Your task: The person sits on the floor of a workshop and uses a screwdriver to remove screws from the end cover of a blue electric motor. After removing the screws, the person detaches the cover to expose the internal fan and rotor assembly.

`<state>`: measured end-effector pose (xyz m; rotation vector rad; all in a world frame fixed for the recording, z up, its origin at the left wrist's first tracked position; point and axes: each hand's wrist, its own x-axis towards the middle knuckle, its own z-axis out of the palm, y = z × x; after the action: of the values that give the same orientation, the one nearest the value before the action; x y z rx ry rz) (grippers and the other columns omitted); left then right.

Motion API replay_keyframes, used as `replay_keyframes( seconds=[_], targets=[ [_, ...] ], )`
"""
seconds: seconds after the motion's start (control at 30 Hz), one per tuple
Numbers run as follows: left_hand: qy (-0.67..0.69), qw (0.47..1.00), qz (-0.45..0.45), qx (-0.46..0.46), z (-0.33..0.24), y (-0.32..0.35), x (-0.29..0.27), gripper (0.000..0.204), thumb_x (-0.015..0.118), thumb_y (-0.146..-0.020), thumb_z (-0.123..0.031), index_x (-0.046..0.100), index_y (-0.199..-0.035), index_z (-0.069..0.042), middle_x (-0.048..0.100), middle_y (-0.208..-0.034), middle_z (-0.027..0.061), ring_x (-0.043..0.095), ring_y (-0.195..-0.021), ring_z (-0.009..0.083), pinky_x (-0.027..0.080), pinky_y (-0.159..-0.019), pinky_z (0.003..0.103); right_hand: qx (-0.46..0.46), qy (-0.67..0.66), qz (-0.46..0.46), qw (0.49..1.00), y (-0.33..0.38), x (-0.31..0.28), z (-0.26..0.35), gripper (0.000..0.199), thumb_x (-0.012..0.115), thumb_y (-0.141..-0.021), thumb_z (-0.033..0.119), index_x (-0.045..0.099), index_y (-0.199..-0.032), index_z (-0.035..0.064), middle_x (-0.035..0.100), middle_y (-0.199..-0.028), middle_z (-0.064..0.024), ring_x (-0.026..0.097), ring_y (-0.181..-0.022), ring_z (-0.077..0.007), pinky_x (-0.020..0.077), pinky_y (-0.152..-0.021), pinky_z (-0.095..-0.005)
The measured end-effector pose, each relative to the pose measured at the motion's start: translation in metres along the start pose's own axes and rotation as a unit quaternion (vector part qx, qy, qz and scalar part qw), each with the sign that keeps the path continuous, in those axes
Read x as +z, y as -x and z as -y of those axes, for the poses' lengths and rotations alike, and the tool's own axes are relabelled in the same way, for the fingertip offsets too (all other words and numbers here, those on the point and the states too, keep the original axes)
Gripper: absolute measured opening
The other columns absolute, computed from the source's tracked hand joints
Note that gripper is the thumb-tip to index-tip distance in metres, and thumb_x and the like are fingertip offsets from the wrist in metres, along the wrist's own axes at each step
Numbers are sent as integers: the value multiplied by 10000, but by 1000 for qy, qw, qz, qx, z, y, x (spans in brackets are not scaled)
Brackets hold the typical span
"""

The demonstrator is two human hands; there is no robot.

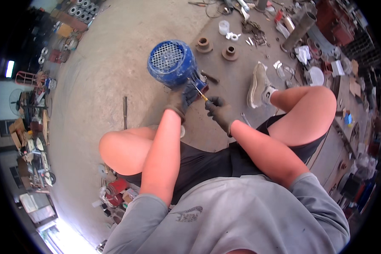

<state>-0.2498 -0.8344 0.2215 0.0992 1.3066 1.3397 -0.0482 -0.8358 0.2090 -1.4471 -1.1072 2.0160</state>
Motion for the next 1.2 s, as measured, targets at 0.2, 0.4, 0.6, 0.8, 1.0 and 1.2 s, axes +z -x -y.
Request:
replay_keyframes(
  seconds=[0.2,0.4,0.6,0.8,1.0,1.2],
  targets=[
    [49,998,-21,-20,-2,-3,0,734,716,-1012,-540,550,-1428,41,661,-1366,237,659,-1241,377,559,-1080,495,-39,39,-1,998,-8,-5,-7,329,717,-1033,250,678,-1287,45,708,-1007,-24,624,-835,-116,521,-754,-301],
    [47,999,-13,11,1,-7,-1,777,688,-1011,-589,555,-1433,49,659,-1375,241,645,-1256,400,535,-1104,515,-27,56,4,998,-5,-11,-2,379,719,-1019,247,675,-1326,29,748,-1076,-60,655,-881,-137,538,-807,-317],
    [35,998,-51,13,4,-12,1,855,733,-946,-655,564,-1441,22,639,-1418,221,583,-1351,399,468,-1174,527,-33,65,3,997,0,-16,-3,384,712,-1014,266,685,-1323,39,761,-1107,-79,675,-907,-151,546,-836,-332],
    [43,999,-24,22,5,-20,-10,974,758,-903,-688,490,-1496,36,595,-1451,255,575,-1369,393,482,-1159,556,-31,67,-1,997,-3,-17,-5,386,709,-1016,252,681,-1331,32,765,-1114,-91,677,-920,-159,546,-847,-336],
    [140,980,137,-39,-39,17,21,1298,691,-721,-941,398,-1581,-15,528,-1523,247,556,-1371,451,446,-1169,637,-36,39,-8,999,-8,-19,-11,344,710,-1023,216,688,-1309,27,762,-1078,-77,663,-879,-147,545,-811,-325],
    [99,989,14,-108,-43,1,17,1375,717,-681,-928,314,-1622,-11,433,-1554,258,472,-1424,468,386,-1200,643,-32,25,-21,999,-4,-16,-6,324,720,-1024,218,696,-1285,27,743,-1017,-45,630,-817,-128,536,-764,-312]
  ],
)
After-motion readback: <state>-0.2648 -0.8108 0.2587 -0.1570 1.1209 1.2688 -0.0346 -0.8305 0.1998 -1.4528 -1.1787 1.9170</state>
